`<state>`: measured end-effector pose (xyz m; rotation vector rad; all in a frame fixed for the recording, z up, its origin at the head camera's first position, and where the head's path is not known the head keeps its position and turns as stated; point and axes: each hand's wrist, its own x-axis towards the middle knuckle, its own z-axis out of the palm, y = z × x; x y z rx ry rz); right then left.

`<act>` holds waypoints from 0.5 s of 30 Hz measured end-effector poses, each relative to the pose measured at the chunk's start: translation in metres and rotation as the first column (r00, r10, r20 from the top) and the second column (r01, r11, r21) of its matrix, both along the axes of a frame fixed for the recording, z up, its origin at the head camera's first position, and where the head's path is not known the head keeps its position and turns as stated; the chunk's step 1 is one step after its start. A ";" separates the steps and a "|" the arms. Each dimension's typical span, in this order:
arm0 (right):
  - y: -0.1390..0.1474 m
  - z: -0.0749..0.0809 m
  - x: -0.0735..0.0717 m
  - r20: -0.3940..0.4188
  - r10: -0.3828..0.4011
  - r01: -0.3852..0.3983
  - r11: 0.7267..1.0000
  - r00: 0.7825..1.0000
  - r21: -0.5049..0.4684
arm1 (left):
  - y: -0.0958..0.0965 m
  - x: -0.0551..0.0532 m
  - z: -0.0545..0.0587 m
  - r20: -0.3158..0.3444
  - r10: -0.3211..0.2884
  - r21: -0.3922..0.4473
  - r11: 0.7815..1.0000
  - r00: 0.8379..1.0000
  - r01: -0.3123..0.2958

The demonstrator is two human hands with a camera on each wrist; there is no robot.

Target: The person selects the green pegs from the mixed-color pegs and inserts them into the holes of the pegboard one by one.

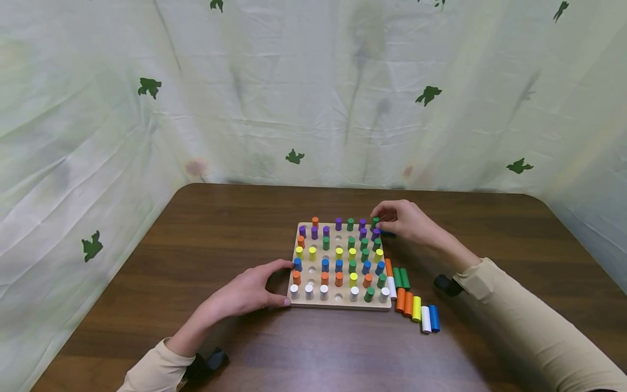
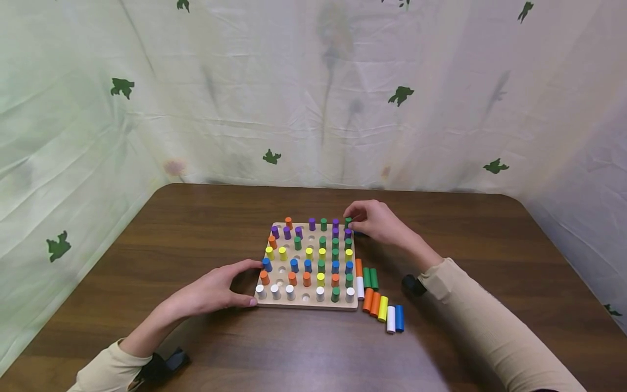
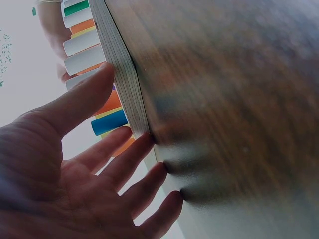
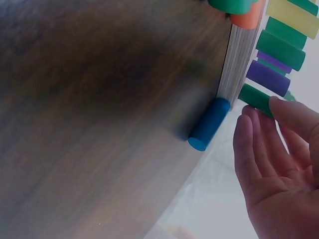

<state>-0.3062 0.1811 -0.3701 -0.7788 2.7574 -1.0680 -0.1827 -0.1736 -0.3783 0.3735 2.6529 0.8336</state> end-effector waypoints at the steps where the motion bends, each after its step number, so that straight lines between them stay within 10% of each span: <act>1: 0.000 0.000 0.000 0.000 -0.001 0.001 1.000 1.000 0.003 | 0.000 0.000 0.000 -0.001 0.000 0.000 1.000 1.000 0.000; 15: 0.000 -0.002 -0.001 -0.004 0.021 -0.021 0.999 1.000 0.049 | 0.000 0.000 0.000 -0.001 0.002 -0.010 1.000 1.000 -0.002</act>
